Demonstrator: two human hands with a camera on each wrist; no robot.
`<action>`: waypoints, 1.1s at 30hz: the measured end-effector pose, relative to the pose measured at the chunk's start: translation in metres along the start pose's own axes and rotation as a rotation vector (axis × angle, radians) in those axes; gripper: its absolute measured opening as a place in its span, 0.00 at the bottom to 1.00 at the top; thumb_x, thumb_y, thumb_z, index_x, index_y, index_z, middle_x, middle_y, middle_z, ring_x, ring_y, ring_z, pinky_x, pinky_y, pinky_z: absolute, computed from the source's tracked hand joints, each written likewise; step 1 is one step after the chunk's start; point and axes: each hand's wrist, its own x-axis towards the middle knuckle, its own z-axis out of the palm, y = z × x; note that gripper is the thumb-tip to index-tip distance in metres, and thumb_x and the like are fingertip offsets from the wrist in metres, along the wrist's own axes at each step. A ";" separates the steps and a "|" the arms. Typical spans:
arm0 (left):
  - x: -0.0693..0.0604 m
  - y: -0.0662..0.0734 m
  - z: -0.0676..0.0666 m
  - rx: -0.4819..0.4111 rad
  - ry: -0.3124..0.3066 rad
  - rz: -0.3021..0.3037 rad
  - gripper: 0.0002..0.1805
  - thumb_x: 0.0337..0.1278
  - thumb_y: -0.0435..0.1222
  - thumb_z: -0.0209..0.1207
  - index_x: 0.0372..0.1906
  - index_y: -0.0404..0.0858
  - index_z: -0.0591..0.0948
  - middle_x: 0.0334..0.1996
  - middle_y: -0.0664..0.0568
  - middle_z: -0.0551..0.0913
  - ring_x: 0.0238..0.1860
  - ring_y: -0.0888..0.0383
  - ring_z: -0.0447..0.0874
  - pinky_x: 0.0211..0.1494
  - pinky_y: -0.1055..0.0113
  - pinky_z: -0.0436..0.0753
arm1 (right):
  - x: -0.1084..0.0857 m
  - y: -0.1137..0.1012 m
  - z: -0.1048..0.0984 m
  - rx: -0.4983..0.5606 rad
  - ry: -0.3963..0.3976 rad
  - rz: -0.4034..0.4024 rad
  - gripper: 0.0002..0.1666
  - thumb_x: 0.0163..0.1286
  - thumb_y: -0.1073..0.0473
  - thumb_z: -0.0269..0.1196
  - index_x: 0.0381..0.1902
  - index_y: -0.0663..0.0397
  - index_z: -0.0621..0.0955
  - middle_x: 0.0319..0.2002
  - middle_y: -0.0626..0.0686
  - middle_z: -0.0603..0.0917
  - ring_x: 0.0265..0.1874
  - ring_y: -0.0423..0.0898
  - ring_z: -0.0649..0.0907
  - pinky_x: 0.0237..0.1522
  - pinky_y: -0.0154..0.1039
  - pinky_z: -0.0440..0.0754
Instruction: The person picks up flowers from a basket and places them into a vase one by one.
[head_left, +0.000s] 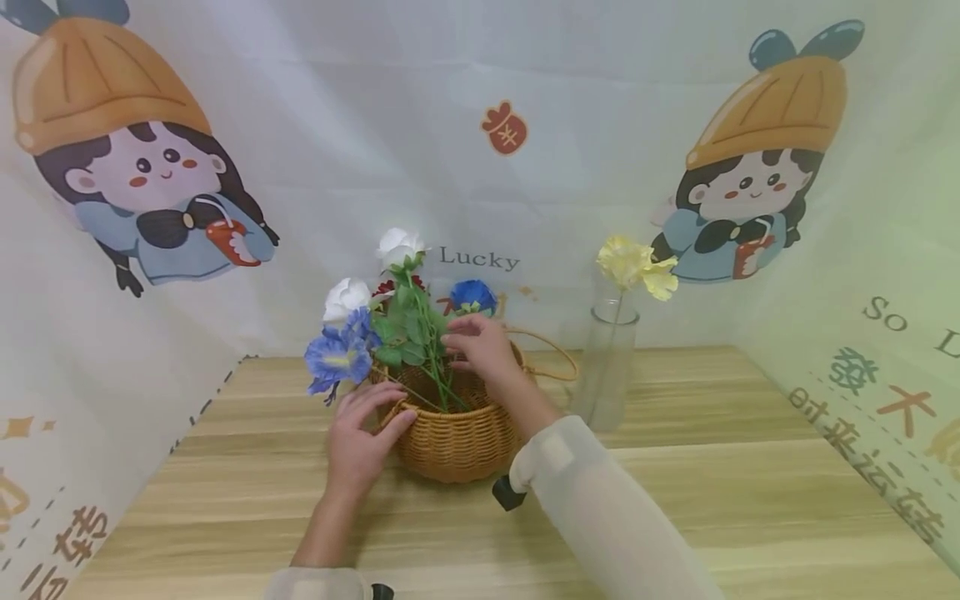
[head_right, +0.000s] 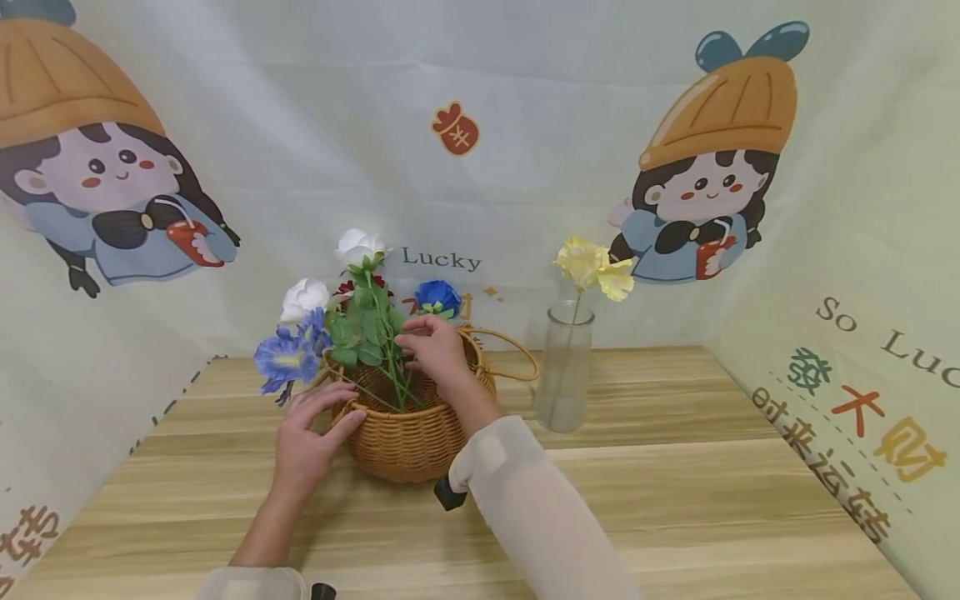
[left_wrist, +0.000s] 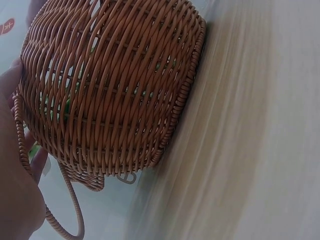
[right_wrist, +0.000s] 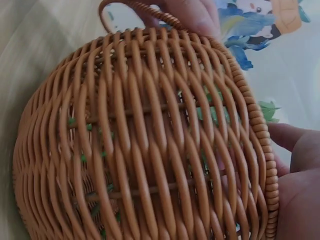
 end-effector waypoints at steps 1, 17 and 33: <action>0.000 0.000 0.001 -0.005 0.001 0.001 0.15 0.41 0.32 0.75 0.39 0.39 0.87 0.47 0.48 0.85 0.57 0.50 0.75 0.68 0.48 0.59 | 0.001 0.001 -0.001 0.000 -0.012 0.009 0.18 0.69 0.65 0.61 0.55 0.64 0.77 0.50 0.59 0.81 0.51 0.60 0.80 0.52 0.55 0.78; 0.002 0.001 0.004 -0.003 0.002 0.013 0.15 0.40 0.31 0.75 0.39 0.39 0.87 0.46 0.48 0.86 0.55 0.51 0.75 0.69 0.47 0.58 | -0.003 0.001 -0.004 -0.104 -0.131 0.128 0.20 0.69 0.62 0.63 0.57 0.61 0.76 0.51 0.58 0.80 0.51 0.57 0.81 0.52 0.53 0.79; 0.001 0.000 0.004 0.031 -0.001 0.028 0.15 0.39 0.31 0.75 0.39 0.38 0.87 0.46 0.44 0.85 0.55 0.48 0.76 0.69 0.48 0.59 | -0.001 0.002 -0.003 -0.114 -0.213 0.195 0.26 0.69 0.61 0.62 0.63 0.59 0.70 0.53 0.60 0.80 0.50 0.55 0.82 0.51 0.49 0.80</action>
